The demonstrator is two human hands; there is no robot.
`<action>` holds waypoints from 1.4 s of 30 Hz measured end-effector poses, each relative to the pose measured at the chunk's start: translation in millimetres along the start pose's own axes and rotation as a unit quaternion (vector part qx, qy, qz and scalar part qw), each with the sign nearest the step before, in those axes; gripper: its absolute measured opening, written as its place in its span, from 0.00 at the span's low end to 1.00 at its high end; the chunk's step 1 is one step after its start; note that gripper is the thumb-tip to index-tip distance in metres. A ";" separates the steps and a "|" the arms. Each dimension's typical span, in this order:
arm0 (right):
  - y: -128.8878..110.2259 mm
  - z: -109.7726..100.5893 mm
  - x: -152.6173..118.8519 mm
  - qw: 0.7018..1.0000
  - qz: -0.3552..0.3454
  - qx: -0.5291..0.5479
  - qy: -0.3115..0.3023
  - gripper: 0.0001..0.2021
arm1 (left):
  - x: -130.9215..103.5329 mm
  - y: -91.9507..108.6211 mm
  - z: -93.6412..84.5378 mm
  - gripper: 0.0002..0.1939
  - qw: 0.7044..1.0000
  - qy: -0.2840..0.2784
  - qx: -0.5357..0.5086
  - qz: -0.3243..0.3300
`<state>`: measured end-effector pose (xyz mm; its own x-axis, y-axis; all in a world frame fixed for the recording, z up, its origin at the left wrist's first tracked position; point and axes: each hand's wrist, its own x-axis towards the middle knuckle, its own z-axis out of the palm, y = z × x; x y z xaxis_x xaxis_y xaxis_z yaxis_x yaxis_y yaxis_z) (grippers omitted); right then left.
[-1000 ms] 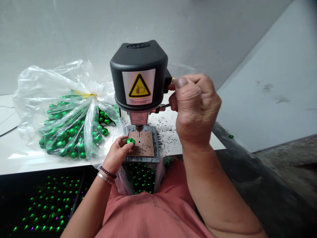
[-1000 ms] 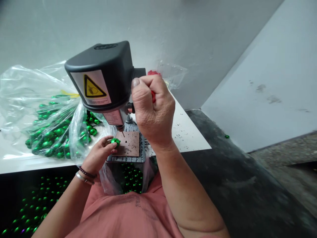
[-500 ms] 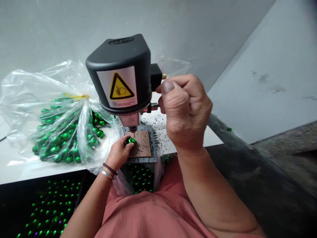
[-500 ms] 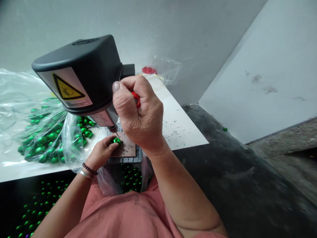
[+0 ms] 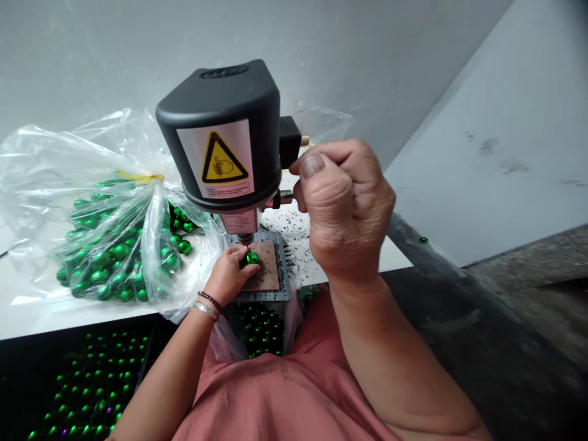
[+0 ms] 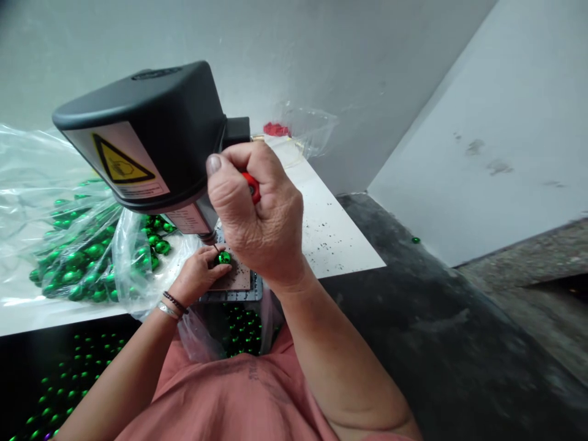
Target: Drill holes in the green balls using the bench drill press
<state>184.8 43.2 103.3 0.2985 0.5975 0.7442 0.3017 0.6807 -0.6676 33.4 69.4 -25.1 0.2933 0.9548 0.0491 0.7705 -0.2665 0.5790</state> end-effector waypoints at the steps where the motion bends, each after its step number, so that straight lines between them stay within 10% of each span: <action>1: -0.2 -0.2 -0.5 1.000 -0.001 -0.001 -0.002 0.10 | -0.2 -1.1 1.4 0.19 1.000 0.002 -0.001 0.001; 35: 44.0 -4.6 -76.5 0.996 -0.061 -0.034 0.047 0.13 | -2.9 -13.7 11.5 0.15 0.999 0.029 -0.030 -0.012; 42: 15.1 10.1 -24.4 0.990 -0.021 -0.052 0.132 0.08 | -2.8 -12.2 13.4 0.18 0.998 0.041 -0.033 -0.019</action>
<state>173.0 43.1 75.4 0.5058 0.4285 0.7487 0.4065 0.6470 -0.6450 30.8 68.1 -43.2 0.2162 0.9721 0.0907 0.7399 -0.2238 0.6344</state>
